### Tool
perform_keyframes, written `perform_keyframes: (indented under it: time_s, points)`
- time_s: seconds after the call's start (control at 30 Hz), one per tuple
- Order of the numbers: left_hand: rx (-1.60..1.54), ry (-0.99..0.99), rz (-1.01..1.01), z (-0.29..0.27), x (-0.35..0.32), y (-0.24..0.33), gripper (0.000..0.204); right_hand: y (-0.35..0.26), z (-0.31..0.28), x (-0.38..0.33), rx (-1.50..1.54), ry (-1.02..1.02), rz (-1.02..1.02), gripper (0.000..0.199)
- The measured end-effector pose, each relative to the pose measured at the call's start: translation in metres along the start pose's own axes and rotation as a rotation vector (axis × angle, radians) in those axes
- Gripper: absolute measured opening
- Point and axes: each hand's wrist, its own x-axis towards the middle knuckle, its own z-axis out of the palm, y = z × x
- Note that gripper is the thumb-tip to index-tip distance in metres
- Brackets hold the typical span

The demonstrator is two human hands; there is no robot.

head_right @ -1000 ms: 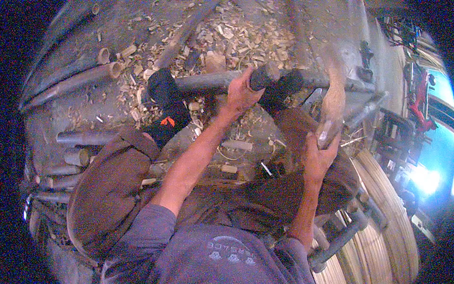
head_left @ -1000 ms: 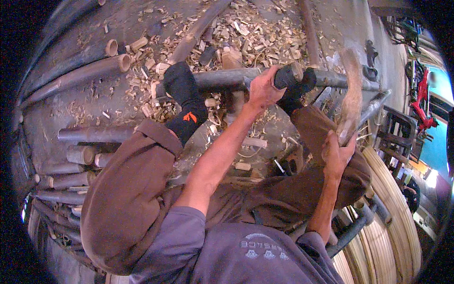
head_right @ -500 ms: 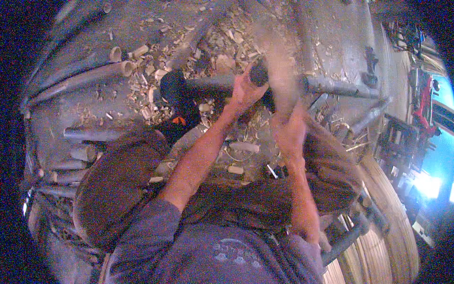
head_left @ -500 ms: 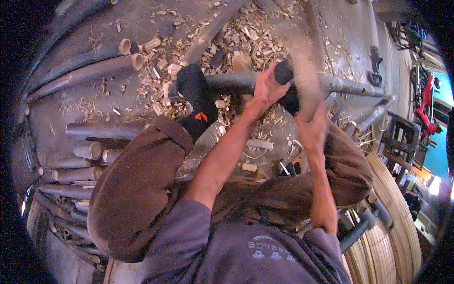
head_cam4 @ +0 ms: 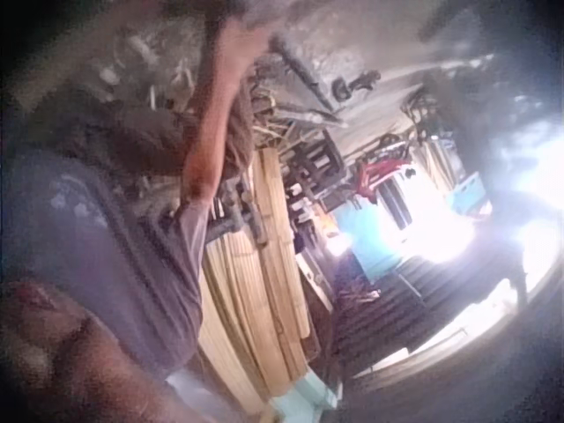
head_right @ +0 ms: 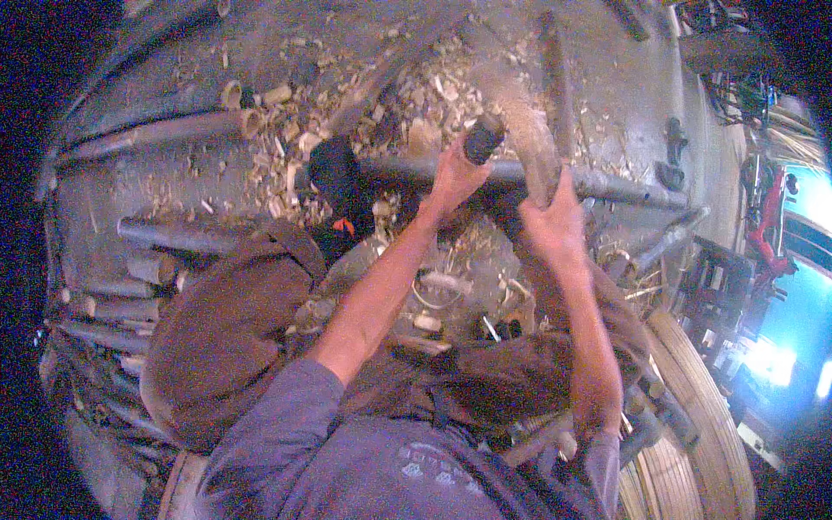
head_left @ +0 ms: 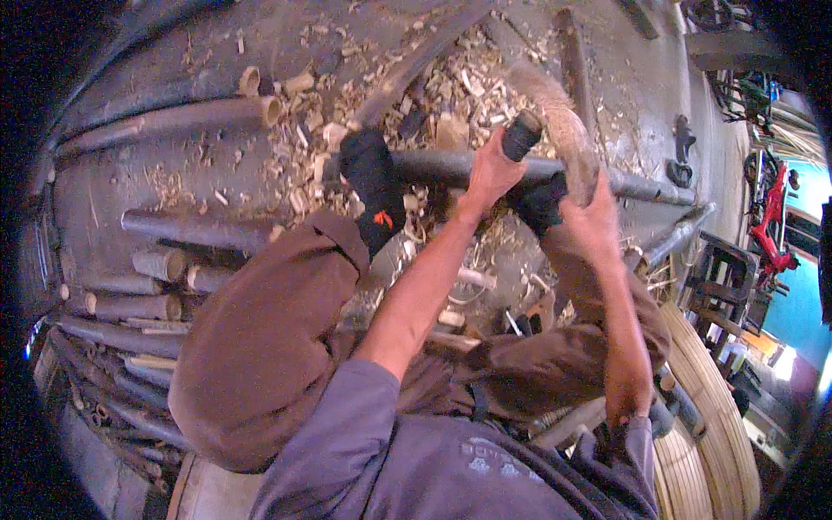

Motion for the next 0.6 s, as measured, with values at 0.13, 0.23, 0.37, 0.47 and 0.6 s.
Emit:
perform_keyframes:
  time_s: [0.13, 0.23, 0.37, 0.47, 0.6]
  points:
    - [0.028, -0.057, -0.203, -0.005, 0.025, 0.007, 0.047, 0.017, -0.048, 0.079, -0.110, 0.459, -0.256, 0.067]
    - [0.085, 0.009, -0.170, 0.002, 0.027, 0.006, 0.044, 0.013, -0.062, 0.109, 0.332, 0.335, -0.148, 0.070]
    - [-0.008, -0.113, -0.320, 0.012, 0.042, -0.015, 0.046, 0.037, 0.024, 0.083, -0.247, -0.031, -0.339, 0.068]
    - [0.087, 0.021, -0.279, 0.000, 0.043, -0.030, 0.050, 0.030, 0.000, 0.073, 0.159, -0.194, -0.102, 0.071]
    - [0.189, 0.145, -0.313, 0.016, 0.032, -0.004, 0.046, 0.051, -0.027, 0.039, 0.437, 0.045, 0.038, 0.061]
